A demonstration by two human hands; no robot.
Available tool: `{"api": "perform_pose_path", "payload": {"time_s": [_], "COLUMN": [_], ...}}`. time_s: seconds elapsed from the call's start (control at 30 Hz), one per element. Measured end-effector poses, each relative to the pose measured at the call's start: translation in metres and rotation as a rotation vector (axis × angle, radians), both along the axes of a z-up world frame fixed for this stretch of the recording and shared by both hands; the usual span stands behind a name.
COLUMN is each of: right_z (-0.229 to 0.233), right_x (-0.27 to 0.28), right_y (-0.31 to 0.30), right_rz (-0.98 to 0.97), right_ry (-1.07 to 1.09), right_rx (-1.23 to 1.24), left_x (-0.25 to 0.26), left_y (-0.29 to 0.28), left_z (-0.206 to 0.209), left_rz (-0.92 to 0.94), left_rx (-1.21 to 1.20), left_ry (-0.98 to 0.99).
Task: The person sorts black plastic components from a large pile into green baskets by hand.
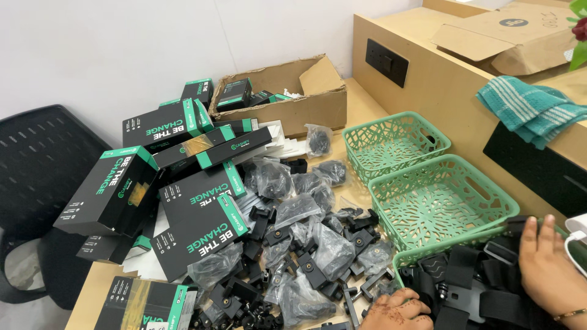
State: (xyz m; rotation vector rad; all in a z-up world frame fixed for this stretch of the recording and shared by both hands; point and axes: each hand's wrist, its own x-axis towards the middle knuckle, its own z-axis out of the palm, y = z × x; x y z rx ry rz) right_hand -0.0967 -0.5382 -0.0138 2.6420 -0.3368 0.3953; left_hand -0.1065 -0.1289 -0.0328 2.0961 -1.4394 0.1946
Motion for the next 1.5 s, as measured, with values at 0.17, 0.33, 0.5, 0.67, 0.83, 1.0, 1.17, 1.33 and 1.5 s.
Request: {"api": "perform_pose_path", "payload": {"time_s": [0.17,0.33,0.5,0.67,0.83,1.0,1.17,1.33,1.5], "right_z": [-0.003,-0.046,-0.052,-0.002,0.093,0.16,0.172,0.151,0.118], "right_x": [0.0,0.002,0.011,-0.005,0.006,0.045,0.126,0.227,0.322], "right_y": [0.013,-0.02,-0.026,0.006,0.091,0.168,0.227,0.273,0.327], "right_rz": [0.098,-0.156,-0.203,-0.131,0.015,0.209,0.392,0.456,0.49], "right_ry": [0.025,0.283,0.381,0.402,0.393,0.422,0.432,0.407,0.283], "right_rx": [-0.04,-0.057,0.052,0.198,0.385,0.476,0.49,0.445,0.533], "left_x": [-0.001,0.005,0.0,0.011,0.008,0.02,0.071,0.13,0.157], "left_y": [0.001,-0.005,-0.019,-0.015,-0.029,-0.01,0.08,0.157,0.166], "left_z": [-0.011,-0.023,-0.026,-0.051,-0.057,-0.003,0.062,0.075,0.045], "left_rz": [-0.03,-0.067,0.06,-0.117,-0.066,-0.088,0.328,0.677,0.644], "left_rx": [-0.073,-0.133,-0.182,-0.165,-0.186,-0.144,-0.089,0.077,0.194], "left_ry": [0.034,0.074,0.545,0.161,0.315,0.272,0.164,0.118,0.357]}}
